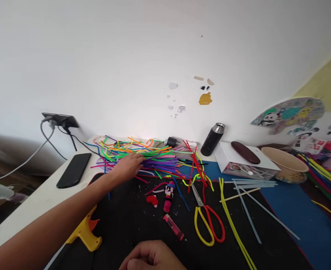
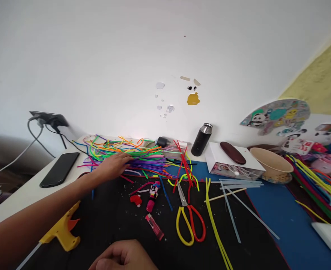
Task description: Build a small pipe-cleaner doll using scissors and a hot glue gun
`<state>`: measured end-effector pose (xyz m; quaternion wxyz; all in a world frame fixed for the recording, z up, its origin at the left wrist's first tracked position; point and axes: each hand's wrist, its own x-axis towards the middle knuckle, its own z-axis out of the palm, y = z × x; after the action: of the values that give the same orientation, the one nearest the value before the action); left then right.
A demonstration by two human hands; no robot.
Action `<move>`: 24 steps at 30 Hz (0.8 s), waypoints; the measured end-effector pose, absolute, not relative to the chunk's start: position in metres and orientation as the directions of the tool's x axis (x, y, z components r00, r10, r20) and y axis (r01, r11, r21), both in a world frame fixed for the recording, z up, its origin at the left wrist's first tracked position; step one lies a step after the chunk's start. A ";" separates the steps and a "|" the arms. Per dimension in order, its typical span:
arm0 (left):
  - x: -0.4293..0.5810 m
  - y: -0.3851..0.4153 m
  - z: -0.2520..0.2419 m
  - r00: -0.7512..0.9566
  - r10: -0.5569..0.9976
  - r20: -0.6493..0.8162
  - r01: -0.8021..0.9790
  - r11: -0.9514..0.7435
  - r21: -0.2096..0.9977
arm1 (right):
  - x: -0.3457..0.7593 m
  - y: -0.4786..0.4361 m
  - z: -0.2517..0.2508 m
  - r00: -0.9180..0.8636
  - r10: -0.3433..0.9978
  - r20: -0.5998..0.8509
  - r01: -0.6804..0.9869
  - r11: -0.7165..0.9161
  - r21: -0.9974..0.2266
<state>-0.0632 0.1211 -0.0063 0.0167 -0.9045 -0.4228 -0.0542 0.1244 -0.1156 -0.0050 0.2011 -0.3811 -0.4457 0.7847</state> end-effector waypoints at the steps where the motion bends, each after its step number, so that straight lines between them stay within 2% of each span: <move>1: -0.064 0.121 -0.005 0.634 0.760 0.143 0.766 -0.642 0.016 | 0.126 -0.115 -0.004 -0.637 0.650 -0.415 0.014 -0.528 -0.849; 4: -0.065 0.119 -0.009 0.596 0.768 0.233 0.788 -0.616 0.014 | 0.127 -0.116 -0.003 -0.646 0.645 -0.408 -0.011 -0.542 -0.840; 10: -0.067 0.130 -0.031 0.550 0.835 0.004 0.835 -0.549 -0.026 | 0.133 -0.122 -0.004 -0.639 0.653 -0.407 0.020 -0.514 -0.857; 13: -0.066 0.138 -0.033 0.517 0.856 -0.014 0.855 -0.517 -0.039 | 0.142 -0.125 -0.007 -0.603 0.679 -0.418 0.024 -0.509 -0.861; 18: -0.061 0.139 -0.030 0.531 0.847 -0.029 0.846 -0.532 -0.041 | 0.166 -0.123 -0.007 -0.538 0.742 -0.401 -0.090 -0.523 -0.847; 21: -0.065 0.139 -0.028 0.532 0.846 -0.039 0.847 -0.531 0.023 | 0.189 -0.120 0.000 -0.446 0.801 -0.398 -0.083 -0.480 -0.873; 24: -0.071 0.142 -0.028 0.512 0.857 -0.049 0.854 -0.503 0.128 | 0.221 -0.119 0.005 -0.287 0.870 -0.400 0.035 -0.408 -0.912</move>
<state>-0.0714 0.1422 -0.0277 -0.0680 -0.8670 -0.4936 -0.0104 0.2206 -0.1185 0.0051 0.3128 -0.5085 -0.4451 0.6674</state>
